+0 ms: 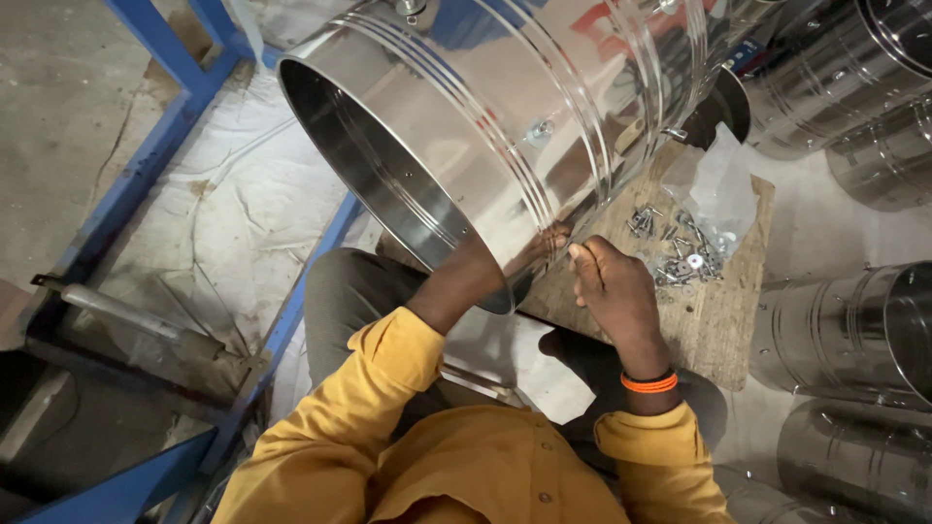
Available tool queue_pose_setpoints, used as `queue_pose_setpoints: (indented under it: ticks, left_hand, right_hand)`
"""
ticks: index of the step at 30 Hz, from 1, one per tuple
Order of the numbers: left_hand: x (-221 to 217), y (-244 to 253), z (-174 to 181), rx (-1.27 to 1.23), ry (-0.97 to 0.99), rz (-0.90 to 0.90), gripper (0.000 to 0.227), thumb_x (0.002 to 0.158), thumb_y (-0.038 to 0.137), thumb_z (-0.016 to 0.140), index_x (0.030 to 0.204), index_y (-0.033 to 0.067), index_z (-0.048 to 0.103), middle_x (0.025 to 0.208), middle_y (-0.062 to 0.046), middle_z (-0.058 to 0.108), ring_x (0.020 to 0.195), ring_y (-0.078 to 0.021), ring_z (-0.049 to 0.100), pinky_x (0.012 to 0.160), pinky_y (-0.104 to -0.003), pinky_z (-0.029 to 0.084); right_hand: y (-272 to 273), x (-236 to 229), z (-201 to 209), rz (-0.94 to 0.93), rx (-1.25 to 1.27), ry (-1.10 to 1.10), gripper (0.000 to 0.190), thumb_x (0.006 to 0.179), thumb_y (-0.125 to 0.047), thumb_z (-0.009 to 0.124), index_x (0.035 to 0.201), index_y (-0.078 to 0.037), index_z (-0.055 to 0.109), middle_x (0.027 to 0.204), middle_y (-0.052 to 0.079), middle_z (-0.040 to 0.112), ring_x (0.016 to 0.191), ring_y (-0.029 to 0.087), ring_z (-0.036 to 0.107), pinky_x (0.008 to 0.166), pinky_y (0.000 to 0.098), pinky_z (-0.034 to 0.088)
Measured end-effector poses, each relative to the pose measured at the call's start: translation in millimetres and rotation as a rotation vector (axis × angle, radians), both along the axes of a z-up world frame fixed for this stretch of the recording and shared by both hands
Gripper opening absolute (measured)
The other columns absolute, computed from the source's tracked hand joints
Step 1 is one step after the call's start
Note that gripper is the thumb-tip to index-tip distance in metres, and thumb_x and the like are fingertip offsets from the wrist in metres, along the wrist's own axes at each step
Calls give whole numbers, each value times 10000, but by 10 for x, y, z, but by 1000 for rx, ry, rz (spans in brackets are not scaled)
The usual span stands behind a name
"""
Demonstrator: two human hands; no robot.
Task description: The person assembles a large stainless steel cylinder by inserting bolts and tightening them with a wrench. They repeatedly pick bolts and washers from a nearby pile, insert them into pre-drilled holes on the cylinder, and tighten them. The cylinder is held in place by a blue metal stand.
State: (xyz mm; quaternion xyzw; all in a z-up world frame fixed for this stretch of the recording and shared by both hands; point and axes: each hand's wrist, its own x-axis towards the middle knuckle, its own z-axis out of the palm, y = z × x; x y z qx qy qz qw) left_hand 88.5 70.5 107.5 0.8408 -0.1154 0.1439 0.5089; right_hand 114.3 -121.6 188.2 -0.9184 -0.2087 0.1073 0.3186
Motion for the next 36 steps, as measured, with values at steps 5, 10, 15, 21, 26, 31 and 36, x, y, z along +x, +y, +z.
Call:
queue_pose_setpoints:
  ticks: [5,10,15,21,26,31,36]
  left_hand:
    - [-62,36,22,78,-152,57,420,1007,315,651,1360,89,625,1259,-159,672,1136,-327,655,970,-396,528]
    - [-69,25,29,-75,-9,-29,422,1029,307,616,1398,105,588,1266,-115,689,1145,-275,684,979,-378,540]
    - [-45,12,49,85,-140,61,411,996,320,667,1343,100,647,1259,-157,677,1147,-343,645,967,-417,511]
    - [-112,32,133,-8,-80,48,390,1009,337,650,1313,93,662,1255,-153,676,1147,-329,657,981,-405,520]
    - [-95,31,43,-69,-72,-22,331,1050,283,629,1313,86,668,1282,-118,709,1174,-293,681,1000,-384,527]
    - [-141,6,-3,-398,94,-79,381,1017,155,654,1365,17,581,1252,-114,731,1153,-191,709,991,-319,571]
    - [-104,-5,-7,-425,23,-149,386,1048,77,610,1416,-10,530,1316,-133,689,1242,-198,667,1060,-316,547]
  right_hand:
    - [7,2,7,-3,2,1,293,1030,-325,568,894,-75,636,609,64,684,538,167,719,525,317,533]
    - [4,-9,7,-2,-8,-17,295,1034,-329,562,897,-78,638,611,63,683,535,171,714,524,325,528]
    - [9,0,23,15,-26,-40,306,1036,-334,559,885,-77,632,609,72,680,537,194,710,532,345,528]
    - [2,0,17,33,-44,-82,293,1037,-333,550,893,-88,622,607,76,677,562,228,717,544,368,529]
    - [4,-6,14,25,-41,-89,305,1036,-341,551,872,-93,616,601,71,672,564,235,716,551,369,535]
    - [6,-4,2,40,-20,-93,297,1039,-343,545,882,-102,619,594,68,669,570,242,713,547,373,532]
    - [16,-22,19,33,-31,-111,309,1042,-354,544,878,-103,619,596,62,670,570,241,713,544,370,531]
